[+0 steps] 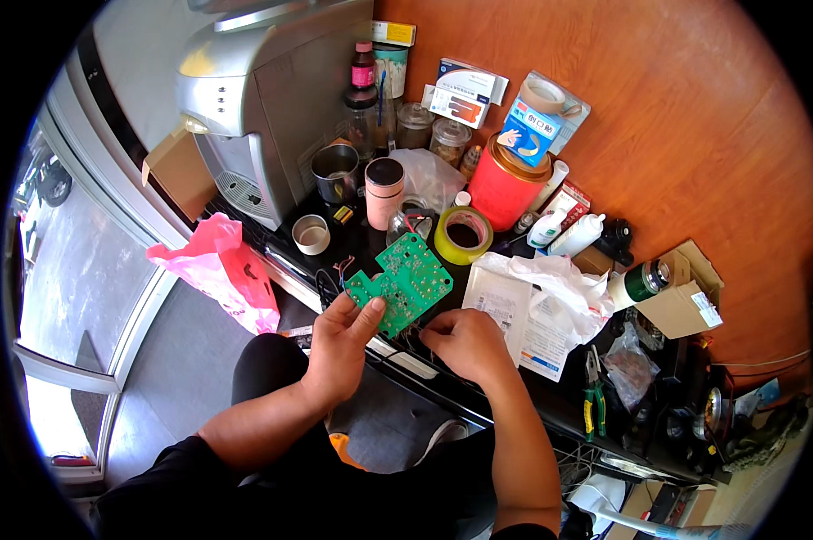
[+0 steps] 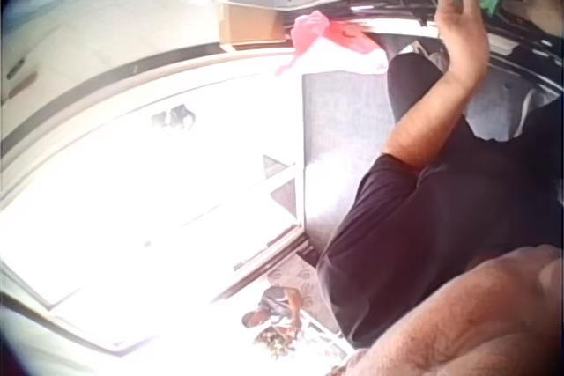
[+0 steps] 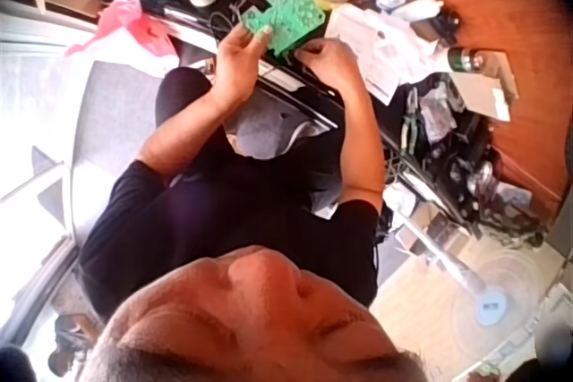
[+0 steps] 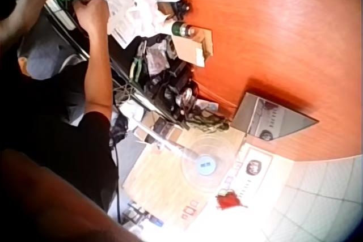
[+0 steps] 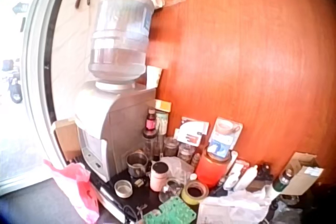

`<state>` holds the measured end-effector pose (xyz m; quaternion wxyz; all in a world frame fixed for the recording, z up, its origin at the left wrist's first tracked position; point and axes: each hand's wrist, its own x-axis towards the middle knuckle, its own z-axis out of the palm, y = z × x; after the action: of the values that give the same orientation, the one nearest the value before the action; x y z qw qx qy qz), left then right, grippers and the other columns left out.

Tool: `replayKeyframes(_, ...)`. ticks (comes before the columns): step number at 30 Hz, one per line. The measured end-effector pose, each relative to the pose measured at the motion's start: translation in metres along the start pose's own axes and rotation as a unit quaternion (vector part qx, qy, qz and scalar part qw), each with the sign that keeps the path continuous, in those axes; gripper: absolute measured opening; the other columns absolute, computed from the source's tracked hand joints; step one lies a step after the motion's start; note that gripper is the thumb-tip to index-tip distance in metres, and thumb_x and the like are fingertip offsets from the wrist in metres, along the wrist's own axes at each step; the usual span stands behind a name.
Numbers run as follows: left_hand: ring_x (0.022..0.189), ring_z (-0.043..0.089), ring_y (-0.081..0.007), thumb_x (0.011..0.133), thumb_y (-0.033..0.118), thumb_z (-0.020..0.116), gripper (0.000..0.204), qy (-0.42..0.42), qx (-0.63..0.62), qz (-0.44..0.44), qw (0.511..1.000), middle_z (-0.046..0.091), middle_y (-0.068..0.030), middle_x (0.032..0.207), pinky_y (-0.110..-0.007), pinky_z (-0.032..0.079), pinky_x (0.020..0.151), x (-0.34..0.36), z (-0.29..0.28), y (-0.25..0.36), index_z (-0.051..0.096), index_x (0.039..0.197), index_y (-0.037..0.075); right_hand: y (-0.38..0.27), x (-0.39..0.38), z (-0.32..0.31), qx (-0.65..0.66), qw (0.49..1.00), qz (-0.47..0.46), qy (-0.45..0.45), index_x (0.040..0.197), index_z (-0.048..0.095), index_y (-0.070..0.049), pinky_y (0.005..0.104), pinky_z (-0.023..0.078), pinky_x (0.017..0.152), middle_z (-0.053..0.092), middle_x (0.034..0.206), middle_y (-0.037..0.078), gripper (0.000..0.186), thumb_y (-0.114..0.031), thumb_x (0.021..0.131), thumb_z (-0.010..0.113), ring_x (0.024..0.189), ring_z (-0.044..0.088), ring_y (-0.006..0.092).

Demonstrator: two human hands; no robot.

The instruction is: The person handles a circuit board, uses a soldering iron to work on the components, and uses pliers to manipulate small wires.

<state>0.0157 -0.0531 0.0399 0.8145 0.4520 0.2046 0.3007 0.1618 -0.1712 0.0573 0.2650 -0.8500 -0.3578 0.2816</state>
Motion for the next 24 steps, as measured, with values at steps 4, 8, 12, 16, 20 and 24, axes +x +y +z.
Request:
replayKeyframes(4,0.1,0.061,-0.0096,0.1,0.013,0.059,0.026,-0.012,-0.008,-0.004,1.0,0.068,-0.0049,0.111,-0.026,0.049,0.089,0.004,-0.002,0.003,0.06,0.123,0.0,0.016,0.009,-0.002,0.13,0.989,0.002,-0.068,0.091,0.076,-0.001,0.0297,0.05,0.075,0.073,0.084,0.009,0.023,-0.022,0.08,0.072,0.076,0.065,0.0161)
replayKeyframes(8,0.1,0.062,-0.0105,0.1,0.014,0.059,0.026,-0.002,-0.045,-0.015,0.999,0.068,-0.0053,0.112,-0.026,0.049,0.091,0.007,0.0,0.005,0.06,0.122,0.0,0.027,0.007,-0.005,0.318,0.943,0.054,-0.088,0.092,0.074,0.002,0.024,0.043,0.061,0.072,0.084,0.006,0.02,-0.013,0.081,0.067,0.069,0.058,0.0103)
replayKeyframes(12,0.103,0.064,-0.0134,0.101,0.021,0.057,0.026,0.003,-0.042,-0.015,0.999,0.067,-0.0042,0.115,-0.031,0.049,0.093,0.012,-0.005,0.006,0.06,0.123,0.005,0.036,-0.004,-0.006,0.479,0.869,0.073,-0.105,0.095,0.069,0.005,0.0196,0.029,0.053,0.059,0.072,0.001,0.021,-0.014,0.086,0.066,0.058,0.04,0.0048)
replayKeyframes(16,0.099,0.063,-0.0113,0.101,0.022,0.057,0.025,0.042,-0.052,0.011,0.998,0.068,-0.002,0.111,-0.03,0.049,0.09,0.017,-0.008,0.015,0.061,0.12,0.006,0.045,-0.011,-0.013,0.645,0.76,0.021,-0.079,0.09,0.064,0.0,0.0226,0.032,0.055,0.05,0.071,-0.001,0.017,-0.017,0.089,0.065,0.062,0.041,0.0084)
replayKeyframes(20,0.097,0.063,-0.0108,0.101,0.024,0.057,0.025,0.051,-0.053,-0.023,0.997,0.068,-0.0012,0.109,-0.03,0.049,0.089,0.01,-0.005,0.014,0.062,0.118,0.007,0.027,-0.017,0.004,0.788,0.602,-0.114,-0.049,0.094,0.061,-0.006,0.0235,0.038,0.062,0.052,0.081,0.0,0.018,-0.023,0.095,0.063,0.076,0.046,0.0107)
replayKeyframes(24,0.099,0.064,-0.012,0.101,0.024,0.058,0.024,0.037,-0.061,-0.056,0.996,0.068,-0.0012,0.11,-0.031,0.049,0.09,0.002,-0.001,-0.002,0.063,0.117,0.007,-0.002,-0.026,0.015,0.781,0.604,-0.155,0.003,0.098,0.061,-0.007,0.0237,0.037,0.062,0.054,0.084,-0.001,0.017,-0.023,0.097,0.062,0.077,0.047,0.0097)
